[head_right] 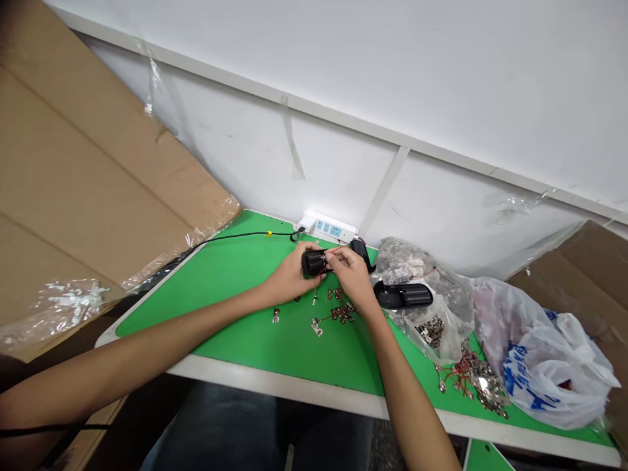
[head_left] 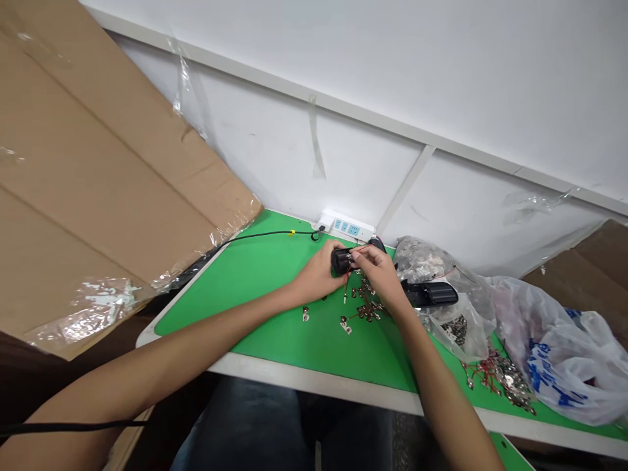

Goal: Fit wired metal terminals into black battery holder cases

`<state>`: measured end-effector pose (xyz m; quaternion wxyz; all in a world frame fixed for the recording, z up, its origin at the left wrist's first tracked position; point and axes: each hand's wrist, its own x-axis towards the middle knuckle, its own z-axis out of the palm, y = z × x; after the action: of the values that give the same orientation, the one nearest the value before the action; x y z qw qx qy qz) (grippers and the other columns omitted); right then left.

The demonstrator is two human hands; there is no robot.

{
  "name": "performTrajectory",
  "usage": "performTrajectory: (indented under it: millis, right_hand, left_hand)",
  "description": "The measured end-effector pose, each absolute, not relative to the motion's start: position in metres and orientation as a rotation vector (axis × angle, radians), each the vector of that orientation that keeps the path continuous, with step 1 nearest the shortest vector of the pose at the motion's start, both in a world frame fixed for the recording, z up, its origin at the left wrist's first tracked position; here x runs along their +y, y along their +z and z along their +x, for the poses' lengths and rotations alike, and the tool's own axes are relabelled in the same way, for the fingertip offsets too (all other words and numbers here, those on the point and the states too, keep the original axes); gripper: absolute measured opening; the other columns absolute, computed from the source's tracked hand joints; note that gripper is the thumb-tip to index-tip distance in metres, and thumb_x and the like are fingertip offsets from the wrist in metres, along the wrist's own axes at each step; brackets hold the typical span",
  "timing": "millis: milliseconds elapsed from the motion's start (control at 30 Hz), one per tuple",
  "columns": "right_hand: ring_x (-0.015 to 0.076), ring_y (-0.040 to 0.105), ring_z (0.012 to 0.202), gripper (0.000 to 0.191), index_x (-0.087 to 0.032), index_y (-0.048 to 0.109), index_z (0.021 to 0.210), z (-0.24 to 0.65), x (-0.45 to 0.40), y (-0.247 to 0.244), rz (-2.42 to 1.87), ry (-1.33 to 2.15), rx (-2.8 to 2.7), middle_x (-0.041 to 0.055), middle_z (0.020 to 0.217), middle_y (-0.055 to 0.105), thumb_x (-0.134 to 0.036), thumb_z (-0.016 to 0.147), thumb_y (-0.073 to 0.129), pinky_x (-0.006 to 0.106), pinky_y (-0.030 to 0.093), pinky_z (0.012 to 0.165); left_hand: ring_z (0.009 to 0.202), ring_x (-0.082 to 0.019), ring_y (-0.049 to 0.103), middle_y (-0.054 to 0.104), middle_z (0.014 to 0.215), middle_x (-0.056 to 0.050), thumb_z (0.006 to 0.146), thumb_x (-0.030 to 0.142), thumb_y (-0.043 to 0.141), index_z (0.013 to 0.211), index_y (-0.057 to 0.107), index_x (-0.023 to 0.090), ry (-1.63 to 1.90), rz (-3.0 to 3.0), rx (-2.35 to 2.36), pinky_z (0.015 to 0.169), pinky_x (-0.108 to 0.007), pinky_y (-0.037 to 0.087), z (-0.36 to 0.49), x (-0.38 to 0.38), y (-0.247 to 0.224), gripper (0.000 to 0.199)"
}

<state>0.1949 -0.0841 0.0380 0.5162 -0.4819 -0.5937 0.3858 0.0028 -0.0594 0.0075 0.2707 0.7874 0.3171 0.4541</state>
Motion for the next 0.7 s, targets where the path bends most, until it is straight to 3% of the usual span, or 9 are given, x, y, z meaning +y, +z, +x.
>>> performTrajectory:
  millis: [200,300,467,700]
  right_hand:
    - [0.0169,0.072,0.075,0.052,-0.02,0.076,0.106,0.197,-0.089,0.047,-1.225,1.024,-1.35,0.0056,0.098,0.078,-0.065,0.08,0.082,0.03,0.059,0.069]
    - [0.0117,0.069,0.069,0.053,-0.022,0.074,0.114,0.197,-0.092,0.05,-1.232,1.119,-1.282,0.0033,0.098,0.078,-0.062,0.082,0.083,0.024,0.055,0.063]
    - [0.0098,0.07,0.072,0.052,-0.024,0.068,0.118,0.191,-0.094,0.046,-1.18,1.282,-1.143,0.0012,0.099,0.078,-0.053,0.079,0.086,0.023,0.058,0.068]
    - [0.0111,0.071,0.073,0.045,-0.022,0.069,0.11,0.18,-0.095,0.039,-1.158,1.274,-1.078,0.0029,0.1,0.079,-0.047,0.077,0.086,0.024,0.059,0.068]
  left_hand:
    - [0.114,-0.029,0.068,0.069,0.125,-0.011,0.082,0.023,0.077,0.139,0.051,0.019,1.269,1.987,0.742,0.102,-0.045,0.056,0.003,-0.056,0.011,0.064]
    - [0.108,-0.028,0.069,0.071,0.12,-0.011,0.083,0.027,0.078,0.149,0.046,0.018,1.229,1.93,0.74,0.098,-0.045,0.058,0.002,-0.054,0.012,0.074]
    - [0.11,-0.026,0.069,0.071,0.118,-0.01,0.093,0.035,0.07,0.143,0.052,0.02,1.171,1.833,0.578,0.1,-0.046,0.059,0.003,-0.049,0.005,0.055]
    - [0.118,-0.027,0.068,0.072,0.123,-0.011,0.097,0.047,0.073,0.137,0.056,0.019,1.149,1.667,0.534,0.104,-0.044,0.058,0.007,-0.051,-0.002,0.051]
